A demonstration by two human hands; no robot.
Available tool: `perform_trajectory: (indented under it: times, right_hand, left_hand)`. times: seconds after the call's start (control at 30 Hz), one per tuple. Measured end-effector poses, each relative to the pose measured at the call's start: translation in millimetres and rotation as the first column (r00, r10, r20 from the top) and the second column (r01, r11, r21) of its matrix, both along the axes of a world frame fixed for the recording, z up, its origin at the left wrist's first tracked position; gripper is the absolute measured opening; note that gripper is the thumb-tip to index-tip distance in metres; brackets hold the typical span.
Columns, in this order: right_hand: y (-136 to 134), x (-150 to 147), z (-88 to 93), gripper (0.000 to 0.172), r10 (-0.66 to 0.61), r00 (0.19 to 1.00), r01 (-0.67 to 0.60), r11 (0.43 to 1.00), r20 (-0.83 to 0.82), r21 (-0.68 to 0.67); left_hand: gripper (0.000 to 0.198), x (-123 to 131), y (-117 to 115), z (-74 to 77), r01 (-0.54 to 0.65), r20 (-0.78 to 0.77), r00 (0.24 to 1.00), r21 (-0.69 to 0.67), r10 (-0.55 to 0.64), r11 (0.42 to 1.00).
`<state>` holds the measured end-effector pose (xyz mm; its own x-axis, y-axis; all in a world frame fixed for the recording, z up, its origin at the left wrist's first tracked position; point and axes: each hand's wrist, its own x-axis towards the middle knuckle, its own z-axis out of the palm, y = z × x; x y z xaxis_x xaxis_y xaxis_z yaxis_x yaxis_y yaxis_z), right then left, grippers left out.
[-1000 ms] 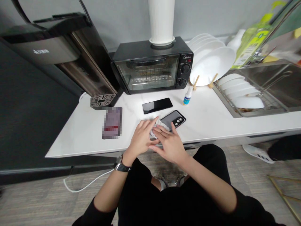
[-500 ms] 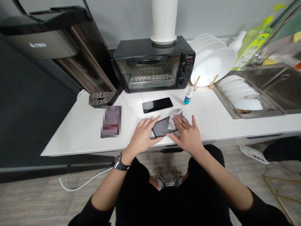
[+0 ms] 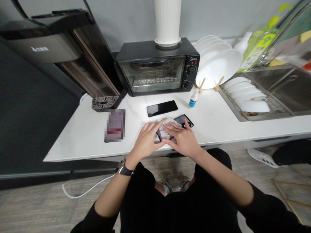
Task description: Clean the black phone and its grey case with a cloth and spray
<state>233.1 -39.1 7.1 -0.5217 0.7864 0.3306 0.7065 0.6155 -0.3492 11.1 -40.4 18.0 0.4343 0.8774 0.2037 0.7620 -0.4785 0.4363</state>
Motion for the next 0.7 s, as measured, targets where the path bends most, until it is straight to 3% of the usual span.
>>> perform_trajectory:
  times: [0.2, 0.33, 0.53, 0.6, 0.7]
  right_hand:
    - [9, 32, -6.2, 0.058, -0.244, 0.969, 0.239, 0.963, 0.026, 0.124]
    - [-1, 11, -11.0, 0.074, -0.31, 0.951, 0.31, 0.942, -0.019, 0.127]
    - [-32, -47, -5.4, 0.086, -0.064, 0.991, 0.064, 0.998, -0.117, -0.005]
    - [-36, -45, -3.3, 0.081, -0.021, 0.992, 0.018, 1.0, -0.123, -0.022]
    - [-33, -20, -2.3, 0.064, 0.015, 0.997, -0.017, 0.999, -0.073, -0.033]
  left_hand:
    - [0.089, 4, 0, 1.7, -0.013, -0.018, 1.0, 0.016, 0.013, 1.0]
    - [0.091, 3, 2, 0.6, 0.017, 0.012, 1.0, 0.02, -0.017, 1.0]
    - [0.088, -2, 4, -4.1, 0.02, -0.021, 1.0, 0.005, -0.02, 1.0]
    - [0.089, -2, 4, -4.4, 0.006, -0.031, 1.0, -0.003, -0.006, 1.0]
    - [0.091, -1, 2, -2.8, 0.01, -0.025, 1.0, -0.012, -0.01, 1.0]
